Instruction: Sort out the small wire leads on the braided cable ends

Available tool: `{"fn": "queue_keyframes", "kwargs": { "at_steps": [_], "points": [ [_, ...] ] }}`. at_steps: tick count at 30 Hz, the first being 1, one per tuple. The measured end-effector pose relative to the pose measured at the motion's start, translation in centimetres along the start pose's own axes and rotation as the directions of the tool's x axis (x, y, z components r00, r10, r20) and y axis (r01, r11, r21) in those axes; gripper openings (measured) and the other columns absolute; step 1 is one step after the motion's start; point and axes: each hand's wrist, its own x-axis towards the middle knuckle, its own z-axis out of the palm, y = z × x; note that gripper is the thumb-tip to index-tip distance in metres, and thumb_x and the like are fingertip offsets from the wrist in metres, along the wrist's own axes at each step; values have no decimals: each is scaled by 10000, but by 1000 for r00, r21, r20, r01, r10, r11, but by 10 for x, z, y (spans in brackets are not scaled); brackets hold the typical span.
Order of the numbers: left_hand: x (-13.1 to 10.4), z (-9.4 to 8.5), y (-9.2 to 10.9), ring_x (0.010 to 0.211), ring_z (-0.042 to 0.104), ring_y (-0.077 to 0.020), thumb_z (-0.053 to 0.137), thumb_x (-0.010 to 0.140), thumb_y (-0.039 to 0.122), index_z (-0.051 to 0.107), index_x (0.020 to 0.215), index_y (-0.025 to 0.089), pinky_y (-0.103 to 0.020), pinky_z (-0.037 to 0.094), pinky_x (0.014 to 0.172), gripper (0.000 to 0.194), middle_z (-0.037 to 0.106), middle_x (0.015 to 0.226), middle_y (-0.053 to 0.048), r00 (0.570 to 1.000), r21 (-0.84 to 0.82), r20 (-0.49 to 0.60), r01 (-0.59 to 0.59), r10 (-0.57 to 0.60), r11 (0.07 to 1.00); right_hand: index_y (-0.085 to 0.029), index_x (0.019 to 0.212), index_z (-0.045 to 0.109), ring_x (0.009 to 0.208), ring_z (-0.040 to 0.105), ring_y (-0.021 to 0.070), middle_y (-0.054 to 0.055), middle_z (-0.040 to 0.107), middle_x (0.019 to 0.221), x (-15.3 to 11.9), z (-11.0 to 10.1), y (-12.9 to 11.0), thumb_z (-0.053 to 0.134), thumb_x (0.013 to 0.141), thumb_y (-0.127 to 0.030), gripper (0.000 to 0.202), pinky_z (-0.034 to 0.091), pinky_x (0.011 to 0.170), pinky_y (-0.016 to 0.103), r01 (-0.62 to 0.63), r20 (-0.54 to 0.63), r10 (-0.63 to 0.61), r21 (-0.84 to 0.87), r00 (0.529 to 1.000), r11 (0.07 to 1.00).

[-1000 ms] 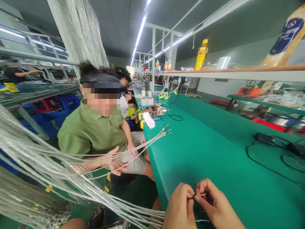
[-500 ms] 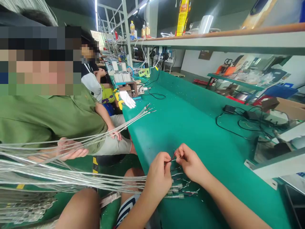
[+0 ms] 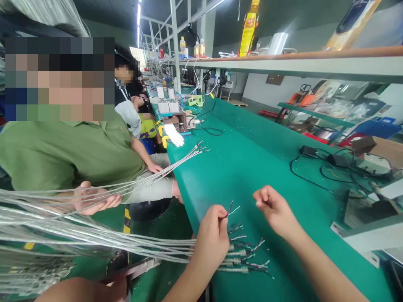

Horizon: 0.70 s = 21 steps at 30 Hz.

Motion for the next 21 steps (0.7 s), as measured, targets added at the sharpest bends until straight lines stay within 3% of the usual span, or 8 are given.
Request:
{"fn": "queue_keyframes", "kwargs": {
  "at_steps": [2, 4, 7, 12, 16, 21],
  "points": [
    [1, 0, -2, 847, 564, -193, 396, 978, 183, 461, 970, 230, -305, 432, 750, 80, 551, 943, -32, 1000, -17, -21, 8, -8, 1000, -261, 835, 376, 650, 374, 139, -34, 462, 811, 4, -9, -3, 565, 877, -211, 200, 306, 557, 256, 14, -95, -12, 23, 995, 1000],
    [2, 0, -3, 861, 570, -192, 403, 981, 193, 471, 974, 229, -309, 438, 768, 77, 555, 945, -31, 999, -35, -35, 5, -6, 999, -258, 894, 441, 690, 425, 145, -14, 495, 859, 5, -9, -7, 595, 895, -290, 157, 348, 584, 263, -11, -105, 12, 9, 994, 1000],
    [2, 0, -3, 880, 569, -190, 431, 972, 193, 487, 977, 228, -313, 446, 791, 66, 562, 952, -30, 998, -61, -65, 3, -7, 998, -246, 949, 513, 700, 462, 157, -5, 527, 827, 0, 5, -17, 570, 922, -393, 160, 386, 608, 280, -114, -10, 113, -111, 994, 987],
    [1, 1, -4, 878, 572, -190, 480, 936, 170, 507, 990, 227, -307, 464, 781, 83, 568, 954, -32, 993, -131, -115, 11, -26, 991, -222, 820, 598, 572, 451, 149, -29, 510, 632, -13, 30, -30, 502, 942, -482, 303, 344, 519, 281, -239, 112, 304, -389, 946, 889],
    [0, 2, -3, 813, 575, -186, 488, 907, 141, 505, 923, 220, -289, 473, 737, 82, 564, 878, -20, 992, -150, -122, 3, -21, 989, -216, 881, 643, 654, 544, 170, 14, 646, 785, -16, 47, -17, 588, 889, -490, 280, 416, 567, 280, -237, 132, 273, -238, 953, 942],
    [0, 4, -3, 801, 593, -185, 483, 877, 95, 494, 859, 218, -278, 477, 721, 124, 571, 849, -20, 989, -112, -148, -19, 2, 994, -205, 791, 640, 786, 597, 214, 36, 662, 812, -12, 61, 7, 637, 849, -521, 322, 477, 710, 313, -180, 171, 181, -24, 969, 983]
  ]
}}
